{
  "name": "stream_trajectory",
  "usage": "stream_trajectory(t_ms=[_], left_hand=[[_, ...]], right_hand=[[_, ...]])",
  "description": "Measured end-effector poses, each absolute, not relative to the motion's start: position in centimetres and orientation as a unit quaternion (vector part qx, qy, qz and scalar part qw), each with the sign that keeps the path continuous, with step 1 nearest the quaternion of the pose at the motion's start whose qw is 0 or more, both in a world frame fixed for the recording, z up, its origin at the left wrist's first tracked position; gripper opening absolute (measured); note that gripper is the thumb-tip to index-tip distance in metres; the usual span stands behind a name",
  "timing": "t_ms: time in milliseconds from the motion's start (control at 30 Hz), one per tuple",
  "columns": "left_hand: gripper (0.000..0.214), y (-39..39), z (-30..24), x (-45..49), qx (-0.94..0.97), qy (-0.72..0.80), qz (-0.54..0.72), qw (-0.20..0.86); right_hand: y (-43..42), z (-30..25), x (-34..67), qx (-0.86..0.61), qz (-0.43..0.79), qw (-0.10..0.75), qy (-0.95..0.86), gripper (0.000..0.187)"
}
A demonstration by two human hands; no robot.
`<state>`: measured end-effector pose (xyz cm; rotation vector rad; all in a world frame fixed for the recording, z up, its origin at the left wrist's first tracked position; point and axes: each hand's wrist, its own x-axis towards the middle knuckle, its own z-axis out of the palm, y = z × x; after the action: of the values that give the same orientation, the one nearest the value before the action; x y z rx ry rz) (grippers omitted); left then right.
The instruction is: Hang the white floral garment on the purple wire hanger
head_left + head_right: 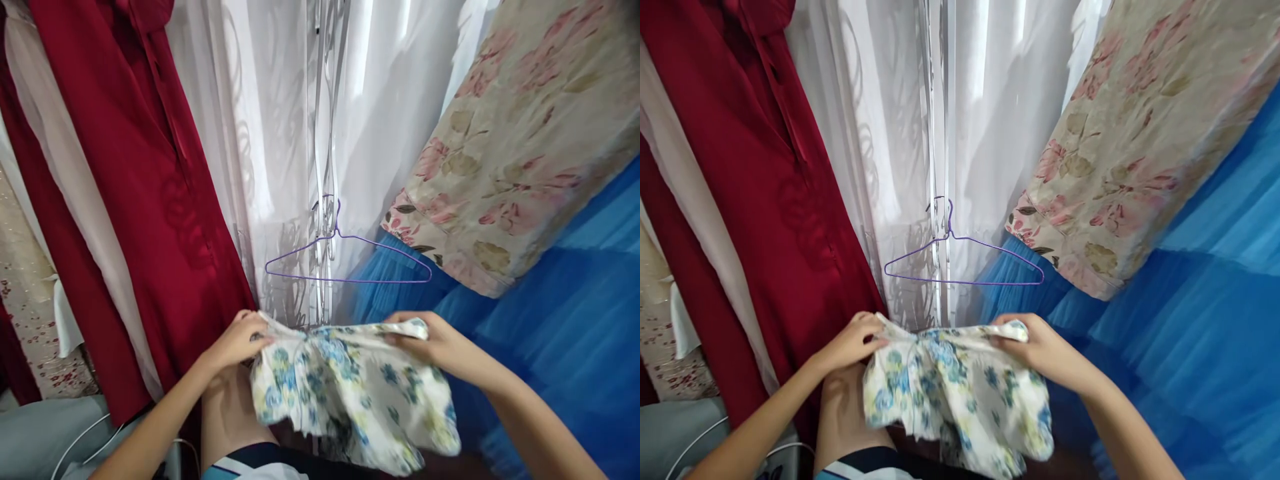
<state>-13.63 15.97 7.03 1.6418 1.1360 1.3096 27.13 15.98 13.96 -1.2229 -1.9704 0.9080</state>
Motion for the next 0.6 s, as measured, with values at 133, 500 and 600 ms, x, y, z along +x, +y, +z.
stream_trajectory(t_ms=[133,500,600], left_hand=[[0.015,20.6,12.6,-16.0,0.608,0.447,0.575,0.316],[0.015,22.8,17.8,-7.6,0.767,0.432,0.474,0.035],[0.013,22.5,17.2,-6.8,0.744,0.439,0.504,0.005]], right_hand=[[22.3,15.4,23.5,-0.453,0.217,0.358,-0.787,0.056],[21.4,12.0,22.7,-0.448,0.05,0.267,-0.852,0.068],[20.9,11.9,26.2,-0.465,0.035,0.352,-0.812,0.089]])
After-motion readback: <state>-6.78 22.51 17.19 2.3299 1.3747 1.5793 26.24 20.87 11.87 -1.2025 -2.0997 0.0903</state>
